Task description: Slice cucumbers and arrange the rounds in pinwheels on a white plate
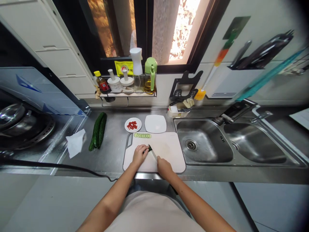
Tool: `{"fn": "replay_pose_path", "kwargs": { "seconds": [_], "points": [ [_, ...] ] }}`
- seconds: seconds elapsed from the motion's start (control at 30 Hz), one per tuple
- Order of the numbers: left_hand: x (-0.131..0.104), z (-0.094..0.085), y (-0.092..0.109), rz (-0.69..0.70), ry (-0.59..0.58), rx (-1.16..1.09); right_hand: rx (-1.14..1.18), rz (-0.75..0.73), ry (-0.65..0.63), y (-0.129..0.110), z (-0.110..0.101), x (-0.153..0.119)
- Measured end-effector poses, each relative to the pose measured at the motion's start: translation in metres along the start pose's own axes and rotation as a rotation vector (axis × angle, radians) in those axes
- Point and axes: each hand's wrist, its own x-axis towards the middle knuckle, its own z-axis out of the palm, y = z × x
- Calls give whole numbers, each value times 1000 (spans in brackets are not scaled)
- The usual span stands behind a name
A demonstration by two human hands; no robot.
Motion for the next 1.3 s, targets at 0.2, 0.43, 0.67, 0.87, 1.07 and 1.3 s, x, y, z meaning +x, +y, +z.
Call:
{"fn": "replay_pose_path", "kwargs": {
  "seconds": [0.2, 0.43, 0.67, 0.87, 1.07, 1.3],
  "points": [
    [-1, 1, 1, -1, -2, 1, 13, 0, 15, -6, -8, 7],
    [0, -1, 4, -10, 3, -15, 23, -27, 41, -13, -13, 23],
    [-1, -1, 3, 12, 16, 18, 41, -39, 41, -17, -18, 29],
    [-1, 0, 1, -1, 9, 29, 44, -36, 52, -18, -20, 27],
    [-1, 1, -1, -5, 1, 21, 38, -22, 29, -15, -18, 21],
    [0, 1, 0, -9, -2, 16, -3, -6, 3, -3, -4, 3]
  ]
}}
